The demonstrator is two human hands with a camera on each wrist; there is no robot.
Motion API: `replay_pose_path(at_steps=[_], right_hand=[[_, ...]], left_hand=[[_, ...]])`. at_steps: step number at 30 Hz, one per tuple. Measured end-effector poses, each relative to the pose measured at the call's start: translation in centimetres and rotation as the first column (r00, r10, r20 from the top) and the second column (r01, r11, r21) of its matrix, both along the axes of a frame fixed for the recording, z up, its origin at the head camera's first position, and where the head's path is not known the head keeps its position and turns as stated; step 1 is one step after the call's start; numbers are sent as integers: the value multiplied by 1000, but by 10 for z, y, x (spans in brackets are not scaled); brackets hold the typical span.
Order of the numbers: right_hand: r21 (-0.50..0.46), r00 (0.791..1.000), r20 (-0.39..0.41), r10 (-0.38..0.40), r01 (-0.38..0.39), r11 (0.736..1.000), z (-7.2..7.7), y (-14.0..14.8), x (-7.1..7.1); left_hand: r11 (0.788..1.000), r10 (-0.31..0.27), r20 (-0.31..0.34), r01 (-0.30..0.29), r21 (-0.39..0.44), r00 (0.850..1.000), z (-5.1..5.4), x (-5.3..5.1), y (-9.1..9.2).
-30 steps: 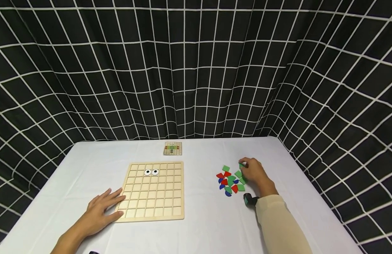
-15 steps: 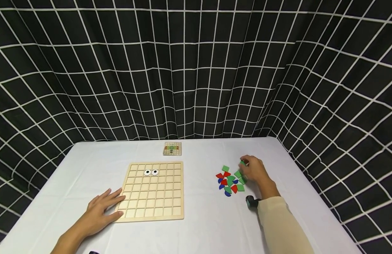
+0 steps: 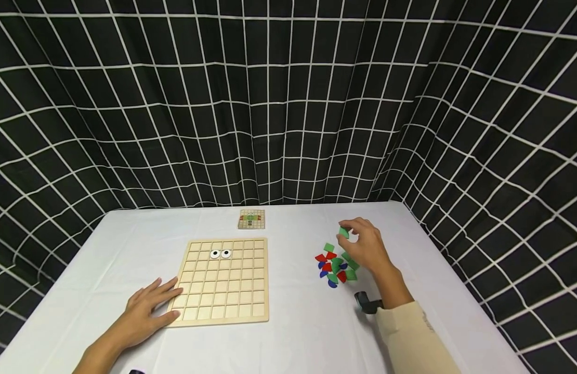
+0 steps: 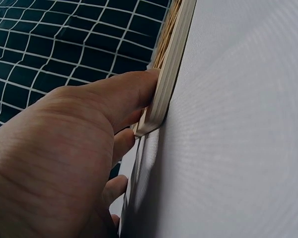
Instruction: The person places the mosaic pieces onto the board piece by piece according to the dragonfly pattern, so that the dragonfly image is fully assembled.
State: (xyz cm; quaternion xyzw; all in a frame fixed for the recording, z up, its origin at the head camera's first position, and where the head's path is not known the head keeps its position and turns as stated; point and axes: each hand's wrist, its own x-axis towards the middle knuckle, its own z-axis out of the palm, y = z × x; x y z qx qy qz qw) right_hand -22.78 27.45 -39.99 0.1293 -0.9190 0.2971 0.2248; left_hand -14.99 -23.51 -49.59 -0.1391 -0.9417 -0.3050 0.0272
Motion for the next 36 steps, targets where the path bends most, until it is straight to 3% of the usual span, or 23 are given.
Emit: replay_pose_path(at_steps=[6, 15, 20, 32, 36], right_hand=[[-47, 994, -86, 66, -70, 996, 11, -19, 6], [-79, 977, -150, 154, -167, 983, 11, -41, 9], [-104, 961, -179, 212, -233, 967, 14, -59, 11], [-103, 895, -281, 346, -386, 917, 18, -112, 19], [-125, 895, -279, 347, -392, 911, 19, -131, 19]], left_hand=[[1000, -3, -8, 3, 4, 1000, -1, -1, -1], [1000, 2, 3, -2, -5, 1000, 1, -3, 1], [1000, 6, -3, -6, -3, 1000, 1, -2, 2], [1000, 16, 7, -16, -4, 1000, 2, 0, 2], [1000, 15, 9, -15, -2, 1000, 2, 0, 1]])
